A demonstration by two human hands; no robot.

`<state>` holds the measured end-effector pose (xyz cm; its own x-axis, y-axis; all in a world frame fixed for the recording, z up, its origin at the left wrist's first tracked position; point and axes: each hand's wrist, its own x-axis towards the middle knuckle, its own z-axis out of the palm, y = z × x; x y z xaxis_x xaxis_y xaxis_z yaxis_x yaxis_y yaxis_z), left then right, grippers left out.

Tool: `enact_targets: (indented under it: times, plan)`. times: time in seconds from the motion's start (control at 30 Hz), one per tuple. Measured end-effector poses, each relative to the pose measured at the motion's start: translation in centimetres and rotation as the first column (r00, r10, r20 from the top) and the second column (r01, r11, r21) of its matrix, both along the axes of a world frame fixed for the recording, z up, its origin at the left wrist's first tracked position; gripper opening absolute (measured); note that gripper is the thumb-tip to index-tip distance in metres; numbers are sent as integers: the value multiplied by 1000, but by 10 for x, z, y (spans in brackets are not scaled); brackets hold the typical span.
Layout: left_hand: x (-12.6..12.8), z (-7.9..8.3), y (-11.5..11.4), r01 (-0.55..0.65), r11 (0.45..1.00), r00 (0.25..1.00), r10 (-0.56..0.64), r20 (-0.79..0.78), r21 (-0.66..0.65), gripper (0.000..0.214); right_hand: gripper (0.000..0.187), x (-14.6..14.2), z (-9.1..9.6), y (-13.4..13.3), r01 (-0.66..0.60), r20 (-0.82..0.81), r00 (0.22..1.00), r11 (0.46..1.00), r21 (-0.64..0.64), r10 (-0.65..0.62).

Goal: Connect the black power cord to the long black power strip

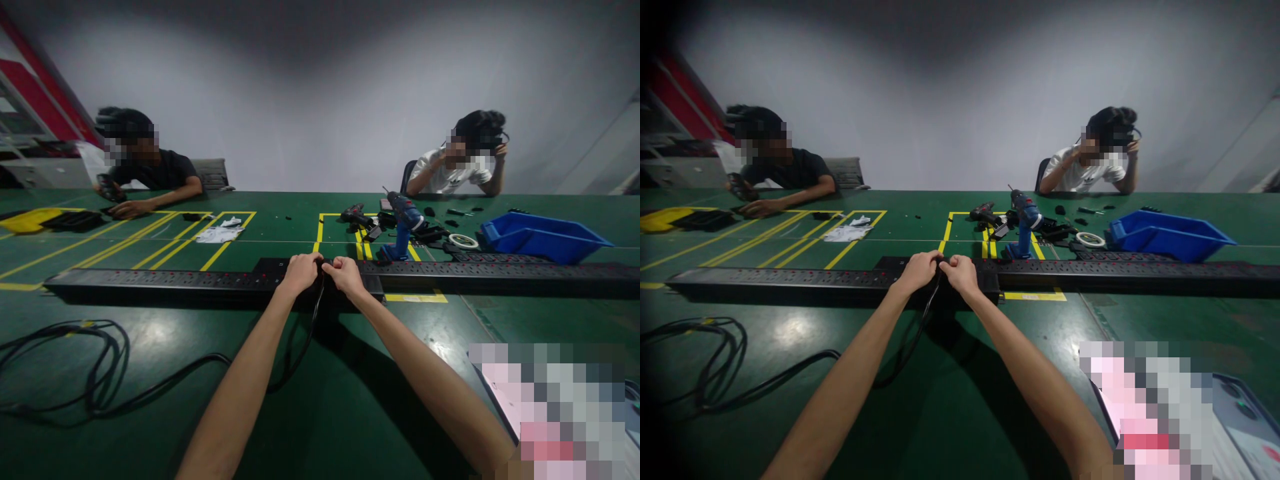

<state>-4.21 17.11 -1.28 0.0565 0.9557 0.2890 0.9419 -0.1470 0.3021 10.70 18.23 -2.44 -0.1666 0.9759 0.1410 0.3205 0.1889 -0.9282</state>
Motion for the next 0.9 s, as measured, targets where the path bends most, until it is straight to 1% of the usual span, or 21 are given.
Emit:
enact_targets:
  times: [0.07, 0.13, 0.2, 0.33, 0.4, 0.47, 0.53, 0.63, 0.77, 0.9]
  plan:
    - [0, 0, 1, 3, 1000, 1000, -3, 4, -9, 35, 41, 2, 0, -1, 10, 58, 998, 996, 85, -15]
    - [-1, 0, 1, 0, 1000, 1000, 0, 2, -14, 36, 41, 2, 0, -1, 15, 65, 998, 994, 109, -22]
    - [-1, -1, 1, 4, 1000, 1000, -4, 0, -11, 36, 41, 1, 1, 0, 21, 21, 1000, 998, 59, -22]
    - [-2, -3, 3, 11, 1000, 1000, -11, -7, -2, 36, 44, -4, 3, 3, 37, -136, 989, 994, -101, -51]
    - [-2, -4, 4, 11, 1000, 1000, -11, -11, -2, 37, 45, -6, 4, 3, 41, -191, 979, 989, -144, -68]
    - [-3, -5, 4, 13, 1000, 1000, -13, -13, -4, 37, 45, -7, 5, 3, 42, -211, 975, 987, -157, -75]
    - [-2, -4, 3, 5, 1000, 1000, -5, -12, -5, 37, 44, -6, 5, 2, 35, -193, 979, 988, -153, -64]
    - [-2, -3, 1, -5, 1000, 1000, 5, -13, -6, 36, 40, -3, 4, 0, 6, -124, 992, 993, -118, -21]
    - [-1, 1, -1, 0, 1000, 1000, 0, -1, -12, 37, 39, 1, 2, -3, -18, -8, 1000, 1000, -25, 18]
    - [1, 4, -2, -5, 1000, 1000, 5, 23, -14, 36, 39, 4, 4, -5, -20, 83, 996, 998, 66, 14]
